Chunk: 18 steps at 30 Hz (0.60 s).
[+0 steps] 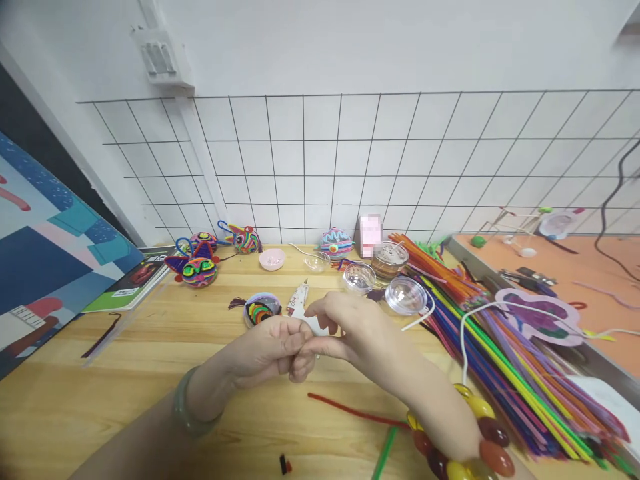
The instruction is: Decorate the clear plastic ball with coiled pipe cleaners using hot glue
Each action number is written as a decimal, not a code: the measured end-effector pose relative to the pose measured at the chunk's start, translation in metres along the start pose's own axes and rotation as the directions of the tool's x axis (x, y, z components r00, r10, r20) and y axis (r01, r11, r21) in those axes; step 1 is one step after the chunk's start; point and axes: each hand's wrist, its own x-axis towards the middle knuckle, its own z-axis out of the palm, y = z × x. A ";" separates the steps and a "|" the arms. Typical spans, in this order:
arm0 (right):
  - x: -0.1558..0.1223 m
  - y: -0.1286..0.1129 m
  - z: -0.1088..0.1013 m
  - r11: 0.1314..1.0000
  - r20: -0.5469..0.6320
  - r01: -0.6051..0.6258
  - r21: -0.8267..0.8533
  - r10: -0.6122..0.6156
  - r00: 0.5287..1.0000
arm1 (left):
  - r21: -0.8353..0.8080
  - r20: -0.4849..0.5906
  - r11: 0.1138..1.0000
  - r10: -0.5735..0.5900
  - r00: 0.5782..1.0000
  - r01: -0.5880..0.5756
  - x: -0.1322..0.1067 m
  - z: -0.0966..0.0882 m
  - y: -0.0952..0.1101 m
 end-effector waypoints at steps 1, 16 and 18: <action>0.000 0.001 0.000 1.000 -0.003 -0.011 -0.005 0.011 1.000 | -0.007 -0.005 1.000 0.010 1.000 -0.010 -0.001 0.001 0.001; 0.003 -0.013 0.012 0.925 0.507 -0.207 -0.318 0.351 0.787 | 0.803 -0.528 0.577 0.572 0.628 0.150 -0.035 -0.055 0.062; 0.001 -0.018 0.028 0.887 0.609 -0.198 -0.417 0.435 0.664 | 0.828 -0.553 0.411 0.490 0.673 0.381 -0.037 -0.069 0.058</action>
